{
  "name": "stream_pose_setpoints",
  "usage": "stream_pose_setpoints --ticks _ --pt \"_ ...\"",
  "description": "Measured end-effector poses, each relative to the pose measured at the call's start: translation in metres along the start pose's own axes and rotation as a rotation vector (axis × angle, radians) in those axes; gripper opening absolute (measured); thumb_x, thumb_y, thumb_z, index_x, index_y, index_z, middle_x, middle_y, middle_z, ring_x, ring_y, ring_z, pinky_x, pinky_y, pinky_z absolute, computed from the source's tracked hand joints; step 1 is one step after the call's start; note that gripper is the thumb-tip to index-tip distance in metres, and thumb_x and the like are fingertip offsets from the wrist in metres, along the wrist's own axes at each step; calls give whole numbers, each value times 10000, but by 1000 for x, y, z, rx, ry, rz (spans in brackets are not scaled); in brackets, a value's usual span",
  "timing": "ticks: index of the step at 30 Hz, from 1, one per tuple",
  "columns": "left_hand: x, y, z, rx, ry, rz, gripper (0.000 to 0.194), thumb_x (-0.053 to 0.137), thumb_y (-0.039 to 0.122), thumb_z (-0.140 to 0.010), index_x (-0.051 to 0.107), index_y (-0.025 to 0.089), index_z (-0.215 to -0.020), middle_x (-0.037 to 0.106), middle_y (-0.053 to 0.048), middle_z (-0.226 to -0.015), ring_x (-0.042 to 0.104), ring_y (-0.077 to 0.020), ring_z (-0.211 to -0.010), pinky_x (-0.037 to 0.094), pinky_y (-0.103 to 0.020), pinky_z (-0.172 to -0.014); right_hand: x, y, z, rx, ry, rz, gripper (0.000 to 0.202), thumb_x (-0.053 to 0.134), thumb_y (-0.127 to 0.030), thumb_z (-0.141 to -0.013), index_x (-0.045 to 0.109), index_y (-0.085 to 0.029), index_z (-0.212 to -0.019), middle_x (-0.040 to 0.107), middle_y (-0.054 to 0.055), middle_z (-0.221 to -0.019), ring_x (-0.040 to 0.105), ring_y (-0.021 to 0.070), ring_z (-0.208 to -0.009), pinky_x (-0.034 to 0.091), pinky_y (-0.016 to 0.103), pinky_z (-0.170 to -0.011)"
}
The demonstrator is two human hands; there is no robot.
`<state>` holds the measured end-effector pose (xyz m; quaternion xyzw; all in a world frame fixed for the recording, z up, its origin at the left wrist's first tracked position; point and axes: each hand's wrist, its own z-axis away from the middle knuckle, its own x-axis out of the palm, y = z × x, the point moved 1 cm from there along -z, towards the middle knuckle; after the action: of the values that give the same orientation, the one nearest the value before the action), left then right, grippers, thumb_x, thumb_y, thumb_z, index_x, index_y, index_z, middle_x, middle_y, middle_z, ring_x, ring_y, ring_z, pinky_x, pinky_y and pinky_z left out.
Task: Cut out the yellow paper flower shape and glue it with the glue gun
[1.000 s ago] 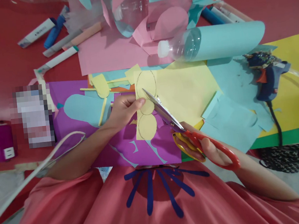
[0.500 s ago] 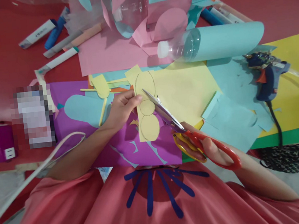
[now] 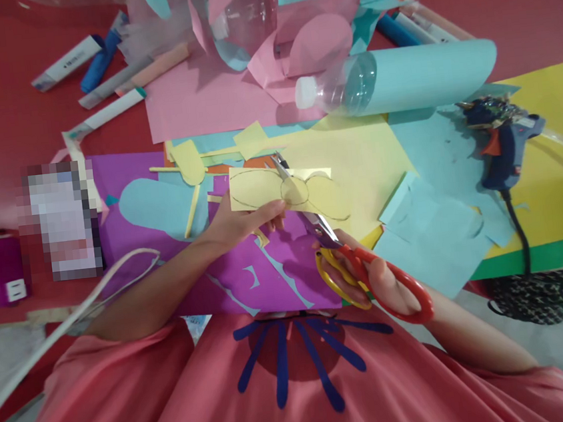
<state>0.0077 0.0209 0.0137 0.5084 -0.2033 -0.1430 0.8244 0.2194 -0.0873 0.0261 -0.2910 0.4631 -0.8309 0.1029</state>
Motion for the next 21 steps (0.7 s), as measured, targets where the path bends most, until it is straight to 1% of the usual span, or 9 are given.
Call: stream_pose_setpoints --ticks 2,5,7,9,12,14,17,21 --pt "0 0 0 10 4 10 350 870 441 -662 642 175 -643 641 16 -543 602 -102 -463 491 -196 -414 0 -1 0 -7 8 -26 678 397 -910 -801 442 -260 -985 385 -98 -644 249 60 -414 226 255 -372" --pt "0 0 -1 23 6 -4 355 858 445 -677 643 171 -609 640 8 -535 598 -95 -467 485 -193 -436 0 -4 0 -5 7 -22 713 414 -895 -813 475 -254 -1119 373 -105 -616 249 68 -407 217 250 -360" --pt "-1 -1 -1 15 10 -36 368 840 463 -693 646 166 -595 650 -6 -540 597 -96 -472 482 -200 -446 0 -7 0 -10 -4 -27 741 415 -885 -825 466 -254 -1211 352 -113 -584 242 75 -398 213 248 -355" --pt "-3 -1 -1 2 18 -70 385 823 486 -704 648 162 -594 660 -20 -547 597 -101 -473 480 -210 -449 -1 -8 0 -13 -13 -33 728 432 -867 -837 448 -260 -1239 351 -116 -578 238 78 -396 211 247 -350" --pt "-4 -2 -1 -15 22 -96 407 812 513 -704 647 160 -589 667 -32 -552 591 -102 -469 473 -210 -437 -4 -8 2 1 -9 -22 649 456 -842 -851 464 -261 -1139 368 -107 -597 257 77 -410 226 242 -352" --pt "-4 -2 -1 -29 29 -93 431 814 538 -689 644 160 -573 663 -31 -544 577 -96 -460 462 -200 -423 -6 -6 4 10 4 -7 652 453 -855 -840 469 -252 -1088 381 -102 -609 261 70 -414 228 238 -356" --pt "-4 -3 -1 -46 49 -69 465 819 581 -662 641 162 -568 660 -23 -532 565 -92 -449 446 -191 -405 -7 -3 7 26 30 -34 678 475 -874 -809 466 -245 -1063 400 -102 -633 239 49 -404 195 229 -359" --pt "-4 -3 -1 -53 71 -50 445 832 545 -657 631 155 -584 661 -22 -525 581 -95 -454 458 -198 -418 -9 1 9 22 26 -77 601 495 -840 -834 441 -256 -959 365 -104 -633 220 46 -413 196 228 -378"
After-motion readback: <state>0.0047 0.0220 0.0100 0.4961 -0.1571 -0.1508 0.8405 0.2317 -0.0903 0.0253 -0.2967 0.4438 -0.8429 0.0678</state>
